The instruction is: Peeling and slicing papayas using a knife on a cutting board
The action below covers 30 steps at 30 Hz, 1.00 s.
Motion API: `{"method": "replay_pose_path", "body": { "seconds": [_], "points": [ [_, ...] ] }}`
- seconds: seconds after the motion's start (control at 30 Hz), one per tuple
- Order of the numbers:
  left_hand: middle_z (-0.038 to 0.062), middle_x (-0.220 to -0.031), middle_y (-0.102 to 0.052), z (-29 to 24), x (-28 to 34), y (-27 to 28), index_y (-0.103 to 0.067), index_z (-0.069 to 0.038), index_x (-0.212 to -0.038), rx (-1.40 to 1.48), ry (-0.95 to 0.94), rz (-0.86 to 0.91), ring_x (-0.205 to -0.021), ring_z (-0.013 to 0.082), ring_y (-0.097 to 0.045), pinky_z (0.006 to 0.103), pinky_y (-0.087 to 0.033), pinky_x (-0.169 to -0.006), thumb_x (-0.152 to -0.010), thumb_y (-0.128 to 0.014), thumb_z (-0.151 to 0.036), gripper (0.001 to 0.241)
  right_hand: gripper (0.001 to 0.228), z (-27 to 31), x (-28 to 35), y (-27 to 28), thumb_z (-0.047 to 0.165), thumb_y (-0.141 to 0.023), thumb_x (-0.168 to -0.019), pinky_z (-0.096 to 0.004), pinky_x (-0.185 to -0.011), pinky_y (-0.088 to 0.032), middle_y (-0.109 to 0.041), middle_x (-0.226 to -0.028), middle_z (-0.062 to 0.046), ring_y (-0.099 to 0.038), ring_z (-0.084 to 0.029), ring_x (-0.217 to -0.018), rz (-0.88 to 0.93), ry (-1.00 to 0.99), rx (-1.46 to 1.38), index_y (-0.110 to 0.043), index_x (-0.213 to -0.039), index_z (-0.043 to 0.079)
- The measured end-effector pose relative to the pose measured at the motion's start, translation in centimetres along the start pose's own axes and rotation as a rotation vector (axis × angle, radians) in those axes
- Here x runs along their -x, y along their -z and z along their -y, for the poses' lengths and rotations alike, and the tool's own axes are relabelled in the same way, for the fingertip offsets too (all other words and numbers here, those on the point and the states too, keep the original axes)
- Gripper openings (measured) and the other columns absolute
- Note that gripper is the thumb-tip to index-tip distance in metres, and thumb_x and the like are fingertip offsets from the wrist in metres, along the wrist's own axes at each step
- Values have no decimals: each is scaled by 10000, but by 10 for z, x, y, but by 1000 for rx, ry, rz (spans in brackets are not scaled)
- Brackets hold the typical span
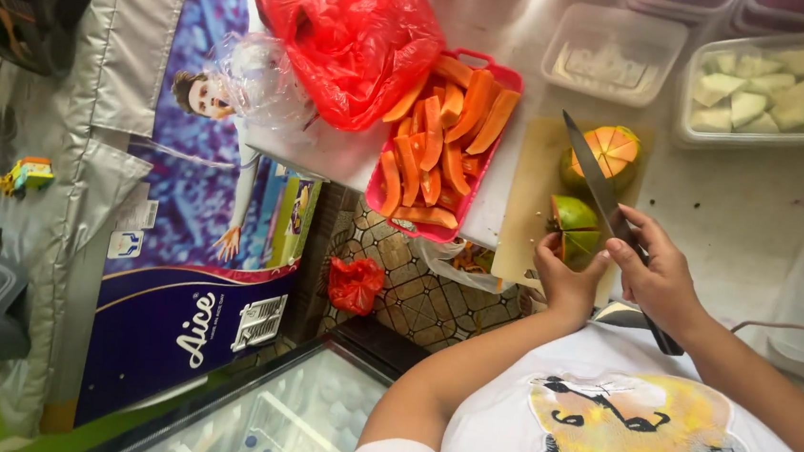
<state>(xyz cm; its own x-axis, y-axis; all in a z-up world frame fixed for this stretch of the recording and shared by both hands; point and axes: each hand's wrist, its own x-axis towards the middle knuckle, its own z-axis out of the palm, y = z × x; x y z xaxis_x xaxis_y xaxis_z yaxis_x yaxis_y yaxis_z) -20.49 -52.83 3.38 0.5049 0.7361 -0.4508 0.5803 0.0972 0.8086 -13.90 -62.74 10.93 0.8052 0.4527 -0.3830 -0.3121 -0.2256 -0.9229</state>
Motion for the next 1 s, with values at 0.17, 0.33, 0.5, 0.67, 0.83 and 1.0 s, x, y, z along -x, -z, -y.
{"method": "replay_pose_path", "body": {
  "seconds": [0.17, 0.33, 0.5, 0.67, 0.83, 1.0],
  "points": [
    [121, -1246, -522, 9, -3, -18, -487, -67, -1233, -22, -59, -120, -1177, 291, -559, 391, -444, -1011, -736, -828, -388, 683, 553, 4, -6, -1, 189, -567, -995, -294, -371, -383, -596, -1008, -122, -454, -187, -382, 8, -23, -41, -440, -1516, 54],
    [145, -1216, -537, 19, -5, -24, -472, -53, -1193, -82, -122, -155, -1159, 327, -537, 425, -433, -989, -795, -803, -314, 580, 568, -15, -18, -4, 201, -583, -982, -310, -380, -400, -614, -1056, -129, -453, -196, -382, 27, -35, 16, -449, -1520, 75],
    [167, -1109, -524, 79, -28, -52, -510, -74, -1161, 68, -83, -198, -1104, 373, -564, 380, -442, -1026, -852, -741, -156, 394, 752, -48, -33, -13, 226, -856, -790, -499, -846, -578, -706, -1148, -204, -698, -413, -1024, -28, 145, 332, -582, -1490, 245],
    [139, -1117, -546, 34, -9, -40, -544, -136, -1108, 168, 40, -206, -1106, 330, -554, 390, -432, -1032, -975, -527, -241, 170, 643, -37, -38, -20, 340, -755, -856, -536, -989, -544, -672, -1315, -131, -651, -402, -1176, 48, 142, 573, -539, -1456, 251],
    [173, -1081, -532, 41, -10, -32, -521, -108, -1121, 21, -122, -177, -1076, 400, -531, 453, -434, -1004, -1023, -485, -169, 120, 589, -41, -41, -24, 406, -717, -893, -536, -952, -562, -670, -1321, -101, -665, -388, -1152, 33, 172, 647, -528, -1424, 234],
    [135, -1092, -491, 8, 9, -7, -496, -83, -1151, -143, -311, -97, -1086, 386, -515, 431, -438, -986, -928, -609, -74, 250, 604, -59, -50, -21, 418, -704, -901, -558, -961, -549, -651, -1336, -121, -648, -409, -1179, 26, 101, 637, -498, -1439, 236]
  ]
}}
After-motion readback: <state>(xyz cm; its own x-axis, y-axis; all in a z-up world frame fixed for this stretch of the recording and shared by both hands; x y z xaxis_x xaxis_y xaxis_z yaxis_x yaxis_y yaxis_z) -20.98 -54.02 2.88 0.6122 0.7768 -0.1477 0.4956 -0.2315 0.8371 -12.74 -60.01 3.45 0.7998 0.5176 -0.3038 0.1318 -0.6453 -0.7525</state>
